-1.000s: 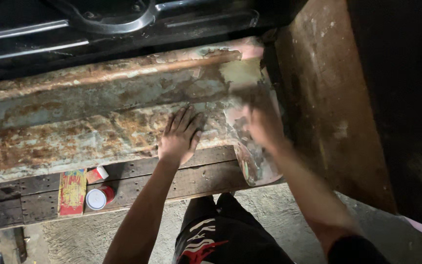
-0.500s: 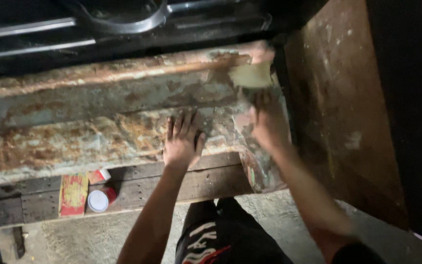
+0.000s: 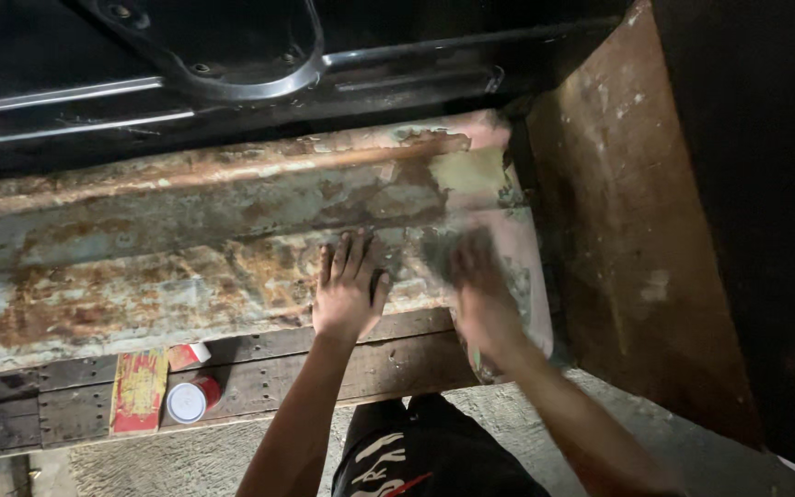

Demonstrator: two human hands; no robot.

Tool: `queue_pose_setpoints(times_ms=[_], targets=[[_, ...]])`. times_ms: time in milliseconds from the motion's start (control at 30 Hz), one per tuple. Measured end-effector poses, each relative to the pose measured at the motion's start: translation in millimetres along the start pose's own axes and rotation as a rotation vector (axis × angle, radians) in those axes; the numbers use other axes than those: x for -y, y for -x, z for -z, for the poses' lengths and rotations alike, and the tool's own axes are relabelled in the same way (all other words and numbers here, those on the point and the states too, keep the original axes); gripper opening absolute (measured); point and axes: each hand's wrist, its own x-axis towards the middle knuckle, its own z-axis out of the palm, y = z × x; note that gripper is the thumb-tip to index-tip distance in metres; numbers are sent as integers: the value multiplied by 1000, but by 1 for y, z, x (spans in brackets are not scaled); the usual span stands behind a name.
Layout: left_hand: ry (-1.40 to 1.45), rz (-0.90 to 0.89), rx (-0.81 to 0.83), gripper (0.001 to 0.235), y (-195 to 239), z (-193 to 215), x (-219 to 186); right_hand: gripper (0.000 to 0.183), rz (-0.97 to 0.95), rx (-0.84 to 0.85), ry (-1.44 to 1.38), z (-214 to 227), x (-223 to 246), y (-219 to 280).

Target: The person uses a sanding block to sand a long, rusty metal panel. They move the sanding block back and forth across the surface, removing rust and old paint to prepare the metal for further treatment.

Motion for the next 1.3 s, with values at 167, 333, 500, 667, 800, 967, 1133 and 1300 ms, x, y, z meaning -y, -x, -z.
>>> queue_pose_setpoints(times_ms=[167, 333, 500, 667, 800, 967, 1133, 1300], targets=[[-10, 7, 55, 59, 3, -5, 5, 33, -195, 189, -193, 16, 2, -13], [-45, -17, 13, 57, 2, -4, 2, 37, -126, 78, -228, 20, -4, -19], [4, 12, 46, 59, 4, 2, 2, 40, 53, 154, -52, 10, 24, 22], [26, 22, 51, 59, -2, 4, -2, 32, -297, 222, -173, -5, -32, -11], [11, 21, 76, 60, 1, 5, -1, 46, -98, -66, -41, -19, -28, -14], [36, 9, 36, 60, -2, 4, 0, 52, 194, -100, 69, 6, 18, 8], [39, 22, 46, 57, 4, 1, 0, 50, -627, 471, -174, 28, 6, -36], [-23, -15, 33, 62, -1, 3, -1, 41, -80, 104, 93, 25, 39, -22]])
